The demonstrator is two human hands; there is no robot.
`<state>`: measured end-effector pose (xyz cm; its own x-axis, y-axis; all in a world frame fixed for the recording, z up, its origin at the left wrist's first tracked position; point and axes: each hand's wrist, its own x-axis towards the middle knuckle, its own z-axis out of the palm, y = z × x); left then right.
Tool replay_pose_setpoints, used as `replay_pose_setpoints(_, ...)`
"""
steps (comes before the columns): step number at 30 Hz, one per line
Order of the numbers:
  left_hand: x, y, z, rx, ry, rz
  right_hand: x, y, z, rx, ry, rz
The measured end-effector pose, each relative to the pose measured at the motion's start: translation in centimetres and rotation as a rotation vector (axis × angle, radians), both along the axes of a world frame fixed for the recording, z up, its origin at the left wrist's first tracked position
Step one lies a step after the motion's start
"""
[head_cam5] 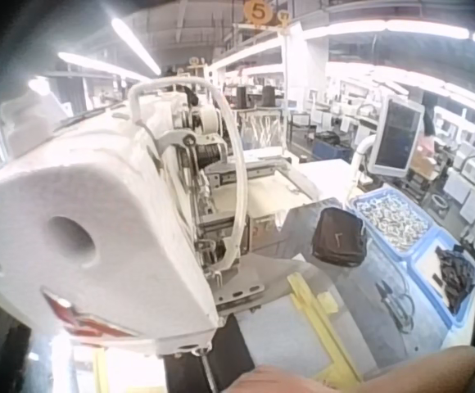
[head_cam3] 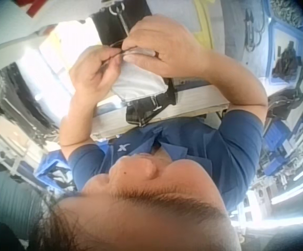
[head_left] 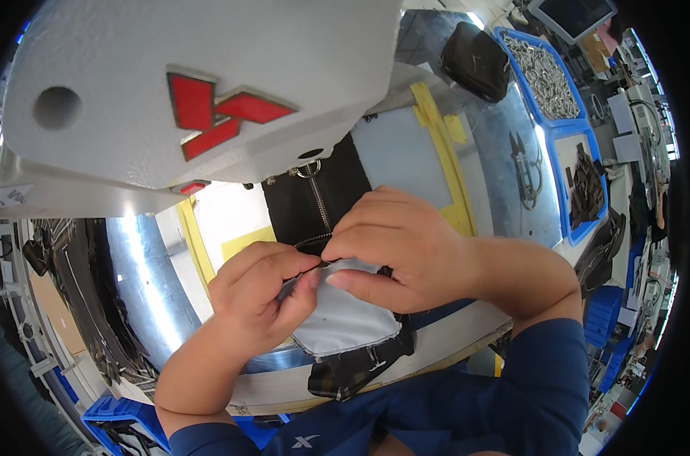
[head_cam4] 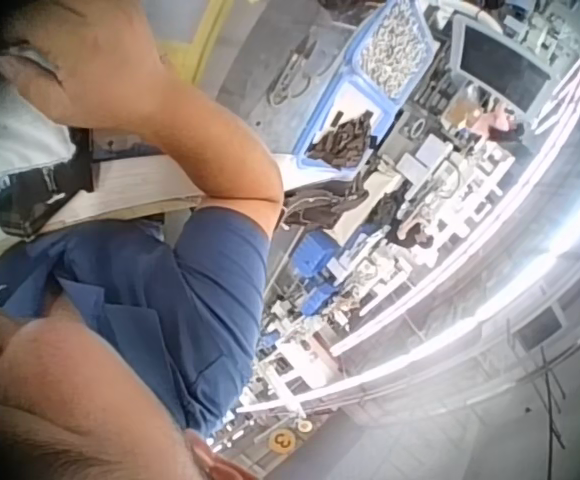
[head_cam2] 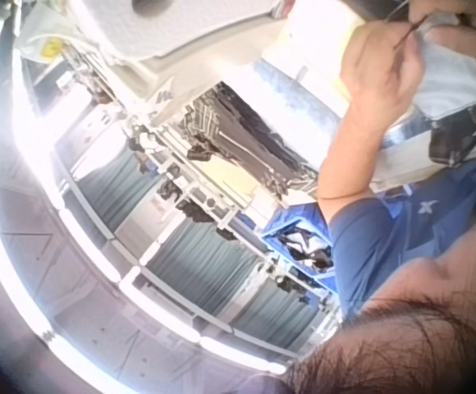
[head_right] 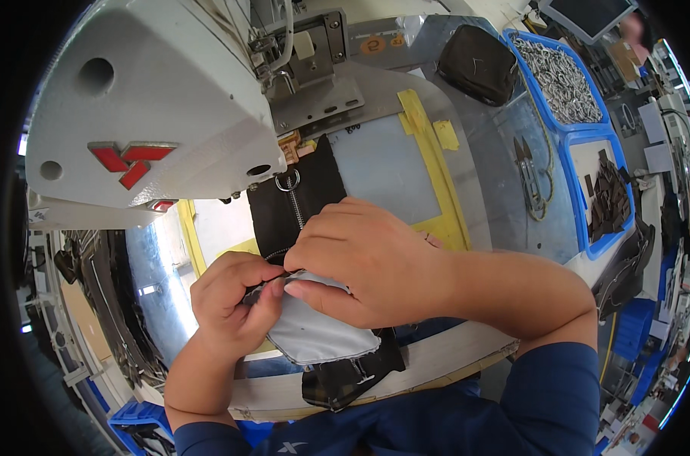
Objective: The person sews zippers onto small fabric pouches using an industrial sewing machine. They align the zipper with the pouch edge, feed it through the machine, and then trim excess thread. The person handles multiple pouches, including plaid and solid black ones, and places finished items into a blue bin.
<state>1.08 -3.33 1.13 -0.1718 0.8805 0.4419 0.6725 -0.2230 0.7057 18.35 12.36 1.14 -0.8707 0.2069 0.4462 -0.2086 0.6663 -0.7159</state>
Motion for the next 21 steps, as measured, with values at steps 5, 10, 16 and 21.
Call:
replay_pose_setpoints(5, 0.12, 0.11, -0.18, 0.004, 0.005, -0.006, -0.13, 0.18, -0.21, -0.008, -0.001, -0.014)
replay_pose_setpoints(10, 0.06, 0.20, -0.11, -0.021, -0.017, -0.026, -0.09, 0.29, -0.28, -0.013, -0.004, -0.021)
replay_pose_setpoints(16, -0.43, 0.02, 0.24, -0.225, -0.206, -0.054, 0.24, 0.13, 0.23, -0.155, -0.139, -0.029)
replay_pose_setpoints(21, -0.27, 0.03, 0.17, -0.211, -0.186, -0.047, 0.20, 0.07, 0.39, -0.304, -0.175, -0.034)
